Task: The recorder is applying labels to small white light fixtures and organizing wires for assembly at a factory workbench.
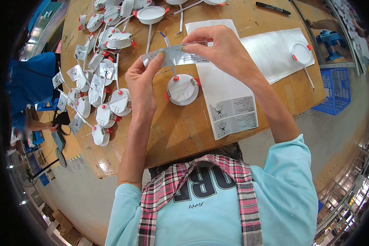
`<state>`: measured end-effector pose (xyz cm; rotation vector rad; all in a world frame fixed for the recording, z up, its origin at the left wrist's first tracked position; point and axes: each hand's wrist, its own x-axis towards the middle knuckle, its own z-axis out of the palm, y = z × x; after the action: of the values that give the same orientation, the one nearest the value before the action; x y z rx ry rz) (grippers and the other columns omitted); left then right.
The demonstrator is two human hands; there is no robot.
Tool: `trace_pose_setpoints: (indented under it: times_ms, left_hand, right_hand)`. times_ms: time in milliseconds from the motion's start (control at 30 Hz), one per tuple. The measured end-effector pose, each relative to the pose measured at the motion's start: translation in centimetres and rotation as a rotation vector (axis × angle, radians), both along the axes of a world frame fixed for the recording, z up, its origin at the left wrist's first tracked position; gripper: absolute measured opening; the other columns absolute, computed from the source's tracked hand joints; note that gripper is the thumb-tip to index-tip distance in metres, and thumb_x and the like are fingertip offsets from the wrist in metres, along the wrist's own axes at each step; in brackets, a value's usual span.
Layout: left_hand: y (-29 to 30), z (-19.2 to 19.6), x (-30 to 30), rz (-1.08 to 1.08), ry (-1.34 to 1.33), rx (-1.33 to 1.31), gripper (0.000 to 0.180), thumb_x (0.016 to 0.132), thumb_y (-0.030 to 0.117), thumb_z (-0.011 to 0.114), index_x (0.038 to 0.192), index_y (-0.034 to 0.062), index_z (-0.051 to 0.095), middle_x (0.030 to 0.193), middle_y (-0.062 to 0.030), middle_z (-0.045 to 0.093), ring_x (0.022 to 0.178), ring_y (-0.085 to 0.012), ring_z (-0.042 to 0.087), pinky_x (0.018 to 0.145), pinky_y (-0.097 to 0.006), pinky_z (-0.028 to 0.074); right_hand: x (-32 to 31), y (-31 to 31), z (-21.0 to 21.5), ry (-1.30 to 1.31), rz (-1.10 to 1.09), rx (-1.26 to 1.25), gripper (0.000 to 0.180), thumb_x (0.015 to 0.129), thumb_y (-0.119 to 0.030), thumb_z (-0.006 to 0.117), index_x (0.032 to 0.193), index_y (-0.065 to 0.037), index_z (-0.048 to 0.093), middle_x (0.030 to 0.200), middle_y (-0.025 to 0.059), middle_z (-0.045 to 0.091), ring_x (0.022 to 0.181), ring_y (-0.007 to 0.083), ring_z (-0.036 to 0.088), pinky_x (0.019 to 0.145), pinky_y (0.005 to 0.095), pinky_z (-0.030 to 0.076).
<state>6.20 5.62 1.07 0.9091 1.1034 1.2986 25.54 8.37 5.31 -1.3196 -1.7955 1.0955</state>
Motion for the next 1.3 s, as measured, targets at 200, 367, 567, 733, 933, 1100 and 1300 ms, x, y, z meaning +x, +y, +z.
trace_pose_setpoints:
  times_ms: [200,367,567,733,933,1100,1300]
  left_hand:
    - [0.3,-0.5,0.2,0.015,-0.055,0.026,0.015,0.085,0.011,0.069,0.093,-0.0016,0.068,0.081,-0.0034,0.067,0.072,-0.0058,0.057,0.071,-0.022,0.044]
    - [0.5,-1.0,-0.2,-0.039,-0.078,-0.011,0.016,0.086,0.009,0.068,0.098,-0.0015,0.066,0.092,-0.0072,0.068,0.084,-0.0100,0.061,0.084,-0.027,0.048]
    - [0.8,-1.4,-0.3,-0.071,-0.116,-0.023,0.016,0.087,0.009,0.066,0.098,-0.0023,0.065,0.095,-0.0087,0.068,0.086,-0.0116,0.062,0.085,-0.028,0.050]
    - [1.0,-1.5,-0.5,-0.118,-0.133,-0.023,0.016,0.088,0.009,0.065,0.099,-0.0023,0.065,0.096,-0.0088,0.068,0.087,-0.0121,0.063,0.085,-0.028,0.050]
    - [1.0,-1.3,-0.2,-0.112,-0.151,-0.024,0.018,0.086,0.014,0.069,0.097,0.0001,0.068,0.087,-0.0041,0.068,0.079,-0.0080,0.059,0.078,-0.025,0.044]
    - [1.0,-1.3,-0.2,-0.123,-0.158,-0.021,0.018,0.085,0.015,0.069,0.097,0.0005,0.068,0.087,-0.0037,0.068,0.079,-0.0082,0.060,0.078,-0.025,0.044]
    - [1.1,-1.2,-0.1,-0.121,-0.160,-0.033,0.018,0.085,0.015,0.069,0.096,0.0004,0.068,0.086,-0.0028,0.068,0.078,-0.0071,0.059,0.075,-0.025,0.045]
  right_hand:
    - [0.0,0.1,-0.4,0.009,-0.004,0.024,0.019,0.085,-0.016,0.065,0.093,0.001,0.069,0.078,0.0065,0.064,0.074,0.0129,0.057,0.065,0.0272,0.047]
    - [0.0,0.3,-0.6,0.016,0.001,0.050,0.020,0.084,-0.016,0.066,0.093,0.001,0.069,0.078,0.0061,0.064,0.073,0.0125,0.057,0.063,0.0266,0.047]
    - [0.0,0.3,-0.7,0.018,0.001,0.024,0.019,0.084,-0.017,0.066,0.092,0.000,0.069,0.079,0.0062,0.064,0.075,0.0126,0.057,0.064,0.0268,0.047]
    - [0.3,0.3,-0.9,0.030,0.026,-0.014,0.021,0.086,-0.019,0.064,0.097,-0.001,0.068,0.081,0.0055,0.064,0.077,0.0135,0.058,0.067,0.0275,0.048]
    - [1.5,1.0,-1.1,-0.019,0.089,-0.017,0.023,0.086,-0.023,0.065,0.100,-0.005,0.067,0.101,0.0066,0.063,0.088,0.0154,0.059,0.080,0.0307,0.046]
    - [1.0,2.3,-0.9,-0.121,0.065,0.218,0.031,0.083,-0.032,0.067,0.100,-0.007,0.068,0.105,0.0049,0.061,0.091,0.0156,0.059,0.088,0.0337,0.042]
    - [-1.1,2.3,-0.8,0.051,0.164,-0.079,0.026,0.084,-0.028,0.068,0.097,-0.006,0.066,0.095,0.0016,0.063,0.093,0.0121,0.059,0.085,0.0313,0.045]
